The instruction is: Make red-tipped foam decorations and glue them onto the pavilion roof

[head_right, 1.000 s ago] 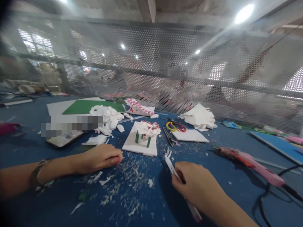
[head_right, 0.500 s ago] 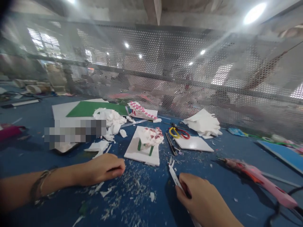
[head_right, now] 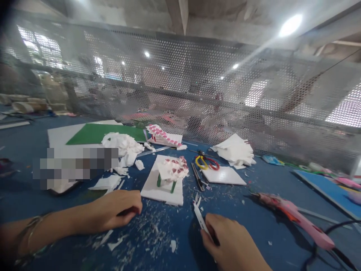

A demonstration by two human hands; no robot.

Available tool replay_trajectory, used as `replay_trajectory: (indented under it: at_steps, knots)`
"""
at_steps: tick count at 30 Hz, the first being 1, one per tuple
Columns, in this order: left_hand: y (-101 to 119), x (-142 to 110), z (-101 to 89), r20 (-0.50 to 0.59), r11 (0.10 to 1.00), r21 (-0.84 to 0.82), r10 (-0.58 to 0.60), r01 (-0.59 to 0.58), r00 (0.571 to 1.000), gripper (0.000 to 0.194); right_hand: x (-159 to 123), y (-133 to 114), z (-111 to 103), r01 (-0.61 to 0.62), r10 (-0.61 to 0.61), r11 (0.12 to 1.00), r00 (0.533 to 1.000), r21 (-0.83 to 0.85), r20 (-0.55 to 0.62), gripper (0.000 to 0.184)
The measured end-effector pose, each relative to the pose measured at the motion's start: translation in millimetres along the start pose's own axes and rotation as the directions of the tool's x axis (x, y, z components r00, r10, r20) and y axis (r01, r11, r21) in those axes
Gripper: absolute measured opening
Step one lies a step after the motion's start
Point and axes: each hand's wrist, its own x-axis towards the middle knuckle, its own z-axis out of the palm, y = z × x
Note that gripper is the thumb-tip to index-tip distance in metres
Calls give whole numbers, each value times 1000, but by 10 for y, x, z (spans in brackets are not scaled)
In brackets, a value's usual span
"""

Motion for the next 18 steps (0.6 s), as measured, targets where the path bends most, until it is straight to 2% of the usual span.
replay_trajectory:
  at_steps: [9, 13, 18]
  knots:
    - [-12, -23, -94, 54, 999, 19, 33, -34, 998, 27, -16, 31, 45, -25, 27, 999, 997, 29, -78, 28]
    - [-23, -27, -93, 79, 998, 36, 48, -51, 996, 27, 0, 24, 25, 30, -24, 998, 994, 60, -103, 29]
    - [-49, -6, -88, 93, 996, 50, 65, -70, 994, 27, -5, 46, 27, 101, -82, 986, 986, 129, -148, 19]
